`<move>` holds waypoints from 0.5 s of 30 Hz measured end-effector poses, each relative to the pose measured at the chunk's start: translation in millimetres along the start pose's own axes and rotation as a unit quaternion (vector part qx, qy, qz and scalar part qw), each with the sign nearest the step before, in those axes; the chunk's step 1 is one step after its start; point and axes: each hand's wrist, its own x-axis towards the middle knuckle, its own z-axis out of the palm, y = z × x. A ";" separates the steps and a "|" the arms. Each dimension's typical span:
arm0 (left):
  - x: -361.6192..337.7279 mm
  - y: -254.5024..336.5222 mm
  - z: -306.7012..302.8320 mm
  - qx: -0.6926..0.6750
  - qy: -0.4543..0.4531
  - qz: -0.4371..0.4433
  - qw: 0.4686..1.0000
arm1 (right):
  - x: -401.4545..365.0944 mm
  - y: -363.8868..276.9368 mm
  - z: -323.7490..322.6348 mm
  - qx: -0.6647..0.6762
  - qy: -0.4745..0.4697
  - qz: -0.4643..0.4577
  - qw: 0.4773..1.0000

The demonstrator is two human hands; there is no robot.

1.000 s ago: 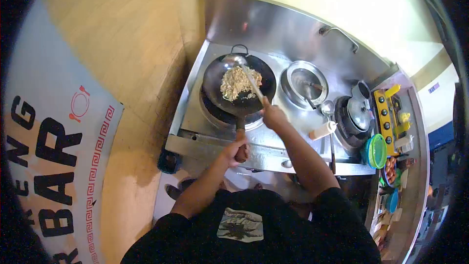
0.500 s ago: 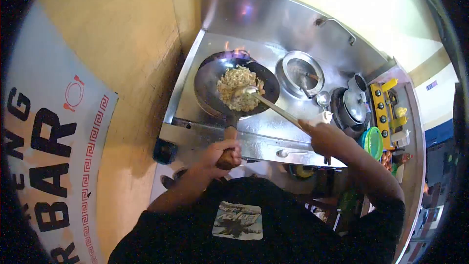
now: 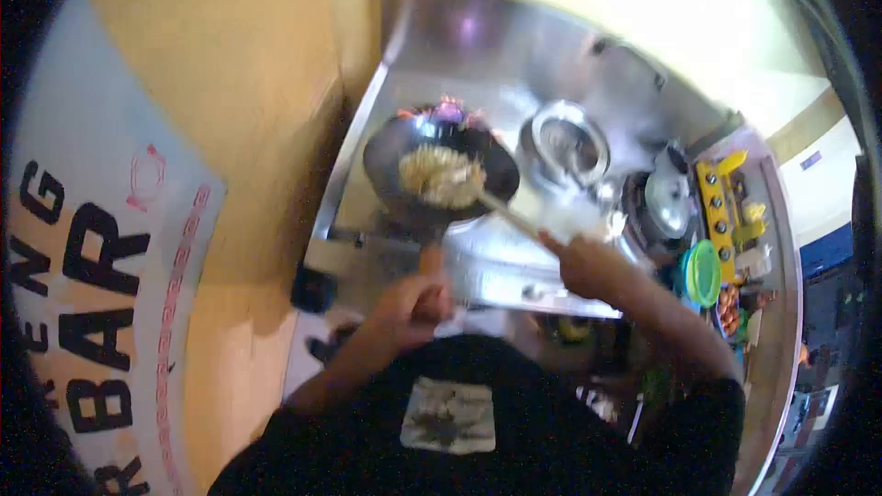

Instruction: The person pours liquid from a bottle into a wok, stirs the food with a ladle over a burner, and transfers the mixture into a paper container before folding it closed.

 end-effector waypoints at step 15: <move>-12.5 8.0 2.3 -0.303 -0.049 -0.207 0.929 | 1.5 -4.3 21.5 0.080 -0.041 0.046 0.995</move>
